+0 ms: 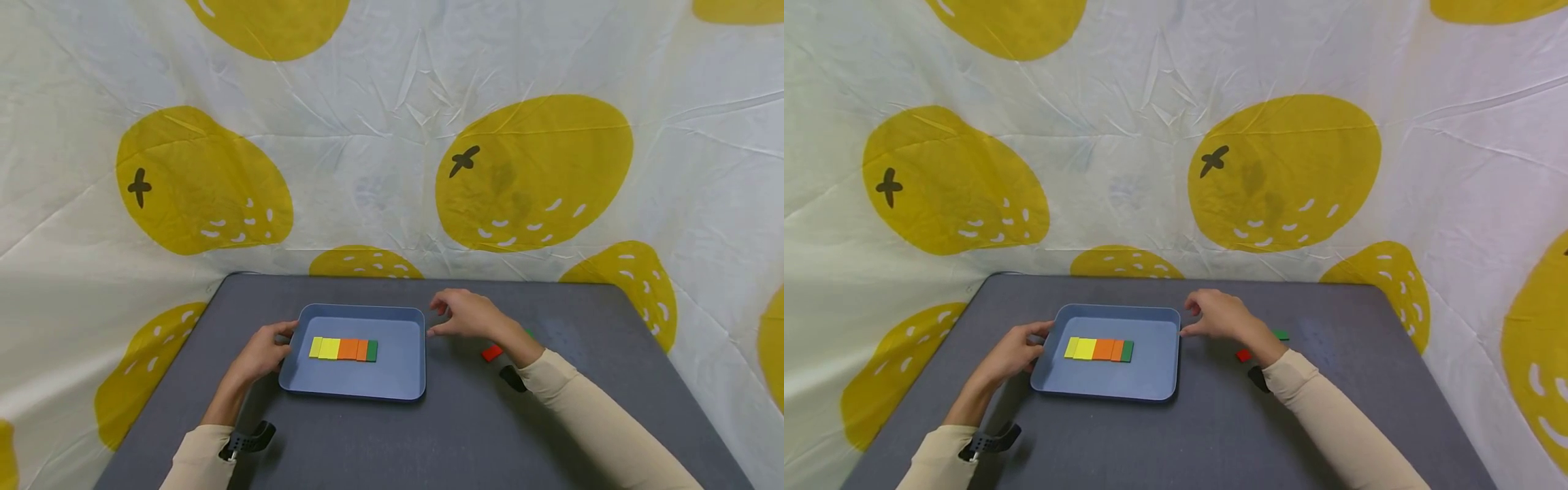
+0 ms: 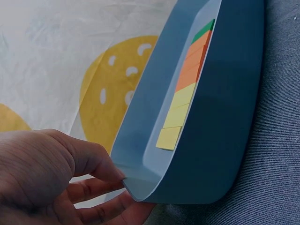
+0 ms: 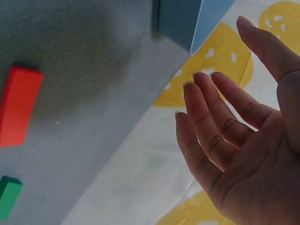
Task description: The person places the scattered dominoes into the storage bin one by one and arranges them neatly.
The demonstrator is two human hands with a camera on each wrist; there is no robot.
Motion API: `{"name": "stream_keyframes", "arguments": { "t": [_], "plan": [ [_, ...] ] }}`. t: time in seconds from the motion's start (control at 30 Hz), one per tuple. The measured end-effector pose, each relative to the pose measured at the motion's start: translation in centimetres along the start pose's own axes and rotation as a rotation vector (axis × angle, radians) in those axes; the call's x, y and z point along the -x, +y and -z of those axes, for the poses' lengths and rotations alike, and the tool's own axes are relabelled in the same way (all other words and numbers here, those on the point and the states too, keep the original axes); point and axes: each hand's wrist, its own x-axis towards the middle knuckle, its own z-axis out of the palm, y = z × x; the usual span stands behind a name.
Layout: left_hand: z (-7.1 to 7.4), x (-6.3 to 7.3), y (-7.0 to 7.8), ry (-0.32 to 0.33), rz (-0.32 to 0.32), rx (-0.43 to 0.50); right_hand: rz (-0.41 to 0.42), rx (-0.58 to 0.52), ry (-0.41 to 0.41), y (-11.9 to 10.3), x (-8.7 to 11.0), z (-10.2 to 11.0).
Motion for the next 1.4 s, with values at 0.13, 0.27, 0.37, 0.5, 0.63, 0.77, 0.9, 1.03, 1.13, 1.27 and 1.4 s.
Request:
{"name": "stream_keyframes", "arguments": {
  "t": [0.13,0.27,0.37,0.5,0.63,0.77,0.9,1.03,1.13,1.27,1.4],
  "plan": [
    [0.0,0.1,0.1,0.003,0.003,0.003,-0.026,-0.028,0.009,0.9,0.6,0.3],
    [0.0,0.1,0.1,0.005,0.005,-0.003,-0.056,-0.04,0.021,1.7,1.3,0.5],
    [0.0,0.1,0.0,0.005,0.003,-0.009,-0.071,-0.049,0.032,2.6,1.8,0.5],
    [0.0,0.0,-0.1,0.006,-0.001,-0.015,-0.094,-0.062,0.045,3.8,2.5,0.3],
    [0.0,0.0,-0.1,0.007,-0.003,-0.014,-0.116,-0.071,0.06,4.8,3.2,0.2],
    [-0.1,0.0,-0.1,0.009,-0.001,-0.011,-0.136,-0.072,0.076,5.9,3.9,0.2],
    [-0.1,0.1,-0.2,0.011,-0.001,-0.013,-0.147,-0.068,0.084,7.0,4.6,0.2],
    [-0.1,0.1,-0.2,0.007,0.0,-0.01,-0.144,-0.067,0.086,8.1,5.3,0.2],
    [-0.1,0.0,-0.2,0.008,0.002,-0.009,-0.153,-0.075,0.082,8.8,5.9,0.2],
    [-0.1,-0.1,-0.2,0.006,0.0,-0.015,-0.187,-0.061,0.084,9.8,6.5,0.1],
    [-0.1,-0.1,-0.2,0.005,0.003,-0.019,-0.232,-0.027,0.088,10.6,7.1,0.0]
  ]
}}
